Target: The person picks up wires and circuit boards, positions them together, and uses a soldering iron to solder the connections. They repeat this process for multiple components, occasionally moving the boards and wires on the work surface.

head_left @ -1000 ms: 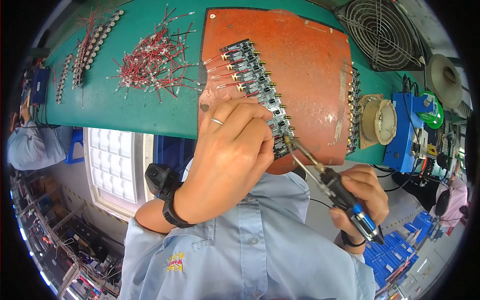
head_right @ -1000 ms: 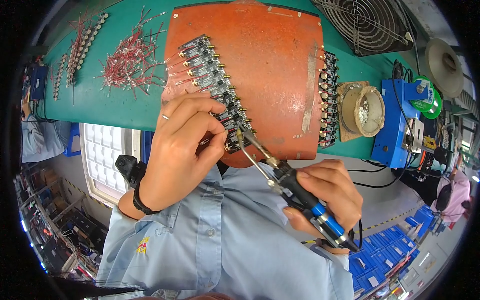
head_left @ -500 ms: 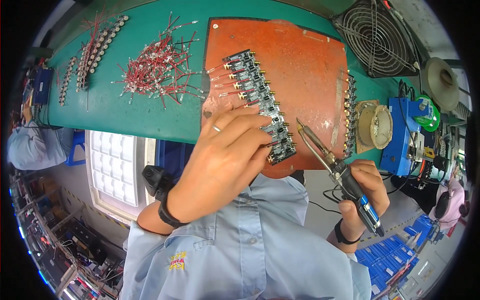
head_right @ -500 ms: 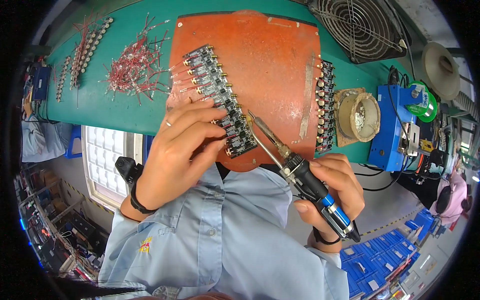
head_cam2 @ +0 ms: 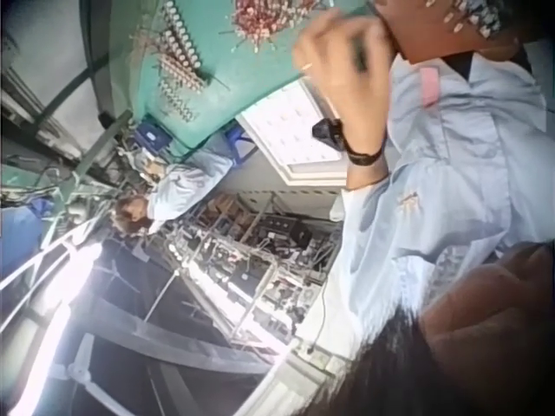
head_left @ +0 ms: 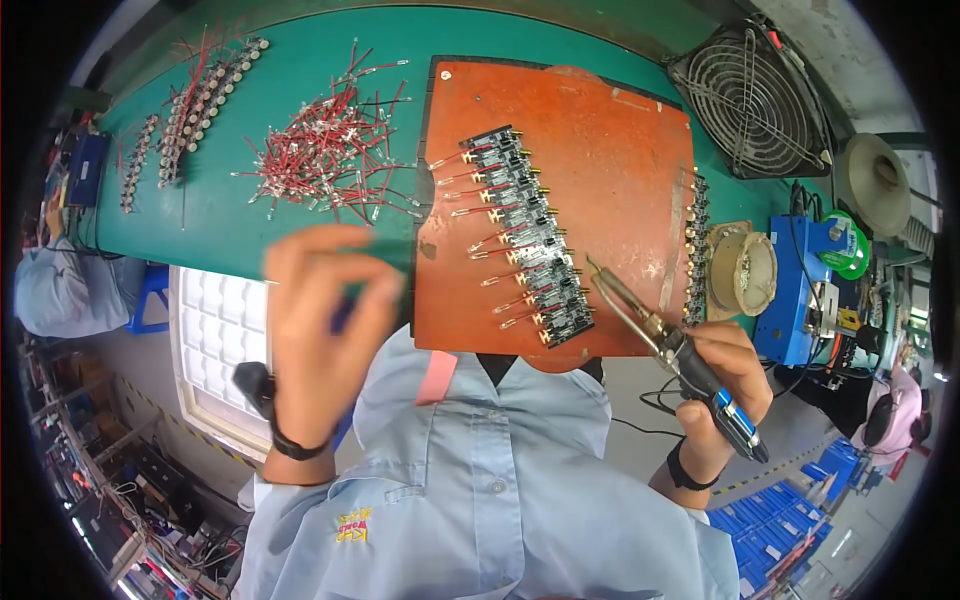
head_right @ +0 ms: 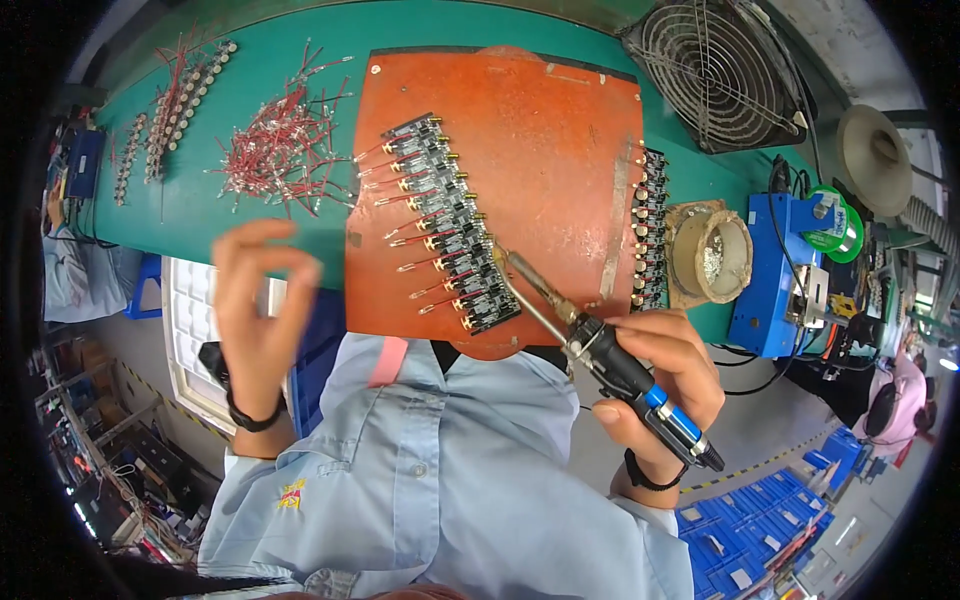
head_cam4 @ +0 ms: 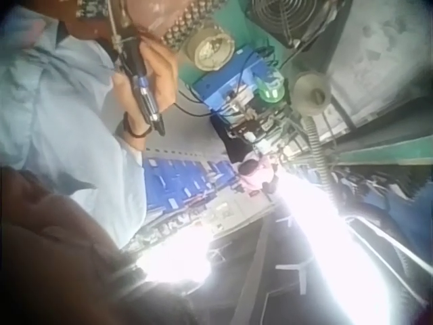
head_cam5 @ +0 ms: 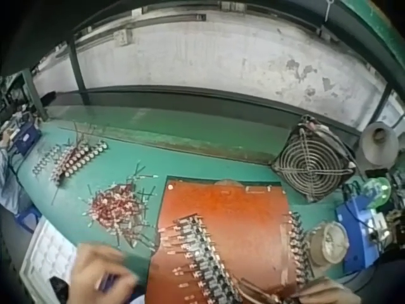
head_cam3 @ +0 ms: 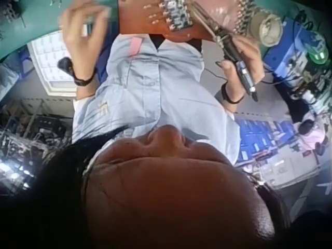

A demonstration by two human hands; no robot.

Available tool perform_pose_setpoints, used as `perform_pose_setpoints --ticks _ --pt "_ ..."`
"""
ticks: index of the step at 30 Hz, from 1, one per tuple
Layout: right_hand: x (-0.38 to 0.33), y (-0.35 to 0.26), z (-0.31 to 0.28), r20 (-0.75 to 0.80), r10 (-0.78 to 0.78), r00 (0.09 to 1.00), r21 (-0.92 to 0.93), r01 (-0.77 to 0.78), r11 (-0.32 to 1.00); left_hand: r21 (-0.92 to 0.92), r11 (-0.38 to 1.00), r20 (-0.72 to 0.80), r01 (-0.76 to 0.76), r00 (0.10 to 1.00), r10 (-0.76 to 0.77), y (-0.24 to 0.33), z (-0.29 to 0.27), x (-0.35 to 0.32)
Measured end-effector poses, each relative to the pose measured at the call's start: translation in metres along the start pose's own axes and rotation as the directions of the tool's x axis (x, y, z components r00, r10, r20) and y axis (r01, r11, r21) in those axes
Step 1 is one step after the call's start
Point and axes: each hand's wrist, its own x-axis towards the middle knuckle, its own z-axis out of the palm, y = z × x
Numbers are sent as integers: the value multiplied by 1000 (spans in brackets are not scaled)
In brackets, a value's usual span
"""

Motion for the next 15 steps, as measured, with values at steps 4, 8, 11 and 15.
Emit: perform_pose_setpoints --ticks 4,8,11,15 --pt "-3 -6 -9 93 -22 995 -3 22 1000 -124 977 136 -176 972 192 31 38 1" --pt "-7 -8 -12 131 21 991 14 -23 1000 -161 967 185 -195 957 224 43 59 6" --pt "-6 -7 -13 150 21 988 -4 -20 1000 -111 978 171 -175 966 192 45 66 6" --pt "-1 -6 -13 210 19 978 -31 -13 999 -103 985 178 -140 972 157 49 67 6"
